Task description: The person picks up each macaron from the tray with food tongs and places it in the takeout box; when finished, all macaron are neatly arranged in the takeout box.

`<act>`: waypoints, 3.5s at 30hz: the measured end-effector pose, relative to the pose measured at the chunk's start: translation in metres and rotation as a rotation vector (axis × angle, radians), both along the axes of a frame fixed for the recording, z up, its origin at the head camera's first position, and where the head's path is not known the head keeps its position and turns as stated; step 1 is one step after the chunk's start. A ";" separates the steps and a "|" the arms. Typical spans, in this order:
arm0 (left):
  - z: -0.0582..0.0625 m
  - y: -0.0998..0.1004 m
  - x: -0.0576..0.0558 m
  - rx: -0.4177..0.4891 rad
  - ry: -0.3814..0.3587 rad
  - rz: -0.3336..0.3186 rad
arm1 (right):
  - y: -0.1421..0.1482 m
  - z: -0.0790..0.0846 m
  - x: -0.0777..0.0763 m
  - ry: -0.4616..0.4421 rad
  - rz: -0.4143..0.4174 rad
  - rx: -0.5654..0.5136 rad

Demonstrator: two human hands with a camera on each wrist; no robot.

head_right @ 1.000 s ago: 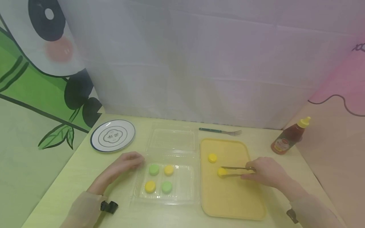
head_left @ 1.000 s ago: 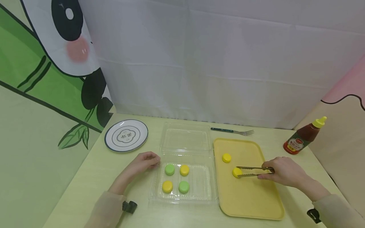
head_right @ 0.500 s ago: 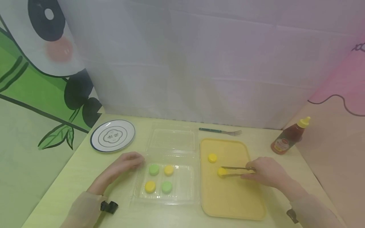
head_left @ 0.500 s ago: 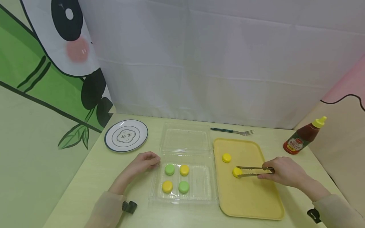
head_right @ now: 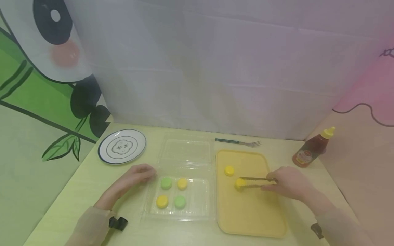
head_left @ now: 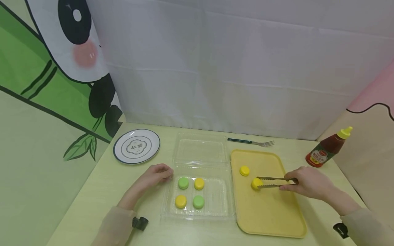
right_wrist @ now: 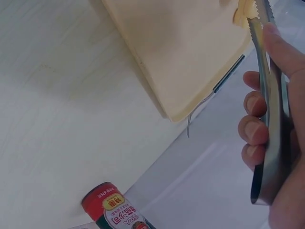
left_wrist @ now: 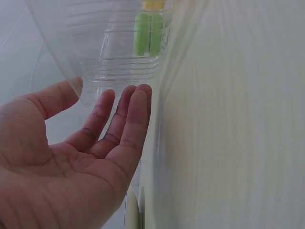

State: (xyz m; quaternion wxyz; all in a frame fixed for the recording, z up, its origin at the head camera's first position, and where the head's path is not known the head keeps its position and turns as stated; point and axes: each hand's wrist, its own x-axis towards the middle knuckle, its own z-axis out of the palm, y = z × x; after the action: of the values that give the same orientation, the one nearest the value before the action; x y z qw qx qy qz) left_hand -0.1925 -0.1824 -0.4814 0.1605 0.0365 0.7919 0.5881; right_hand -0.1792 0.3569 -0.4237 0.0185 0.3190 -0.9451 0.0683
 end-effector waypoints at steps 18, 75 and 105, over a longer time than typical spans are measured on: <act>-0.001 0.000 -0.001 -0.008 0.001 -0.009 | -0.021 0.035 -0.007 0.134 0.090 -0.029; -0.001 0.000 0.000 0.002 -0.003 -0.010 | -0.116 0.020 -0.031 0.090 0.215 -0.007; 0.000 0.000 0.000 -0.009 -0.006 -0.020 | -0.139 0.007 -0.028 0.070 0.236 0.048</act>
State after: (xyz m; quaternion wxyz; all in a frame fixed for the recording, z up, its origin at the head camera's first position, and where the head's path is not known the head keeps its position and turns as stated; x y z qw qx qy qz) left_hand -0.1924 -0.1828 -0.4817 0.1686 0.0420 0.7937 0.5830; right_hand -0.2073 0.2178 -0.4168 0.0357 0.4304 -0.9012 0.0360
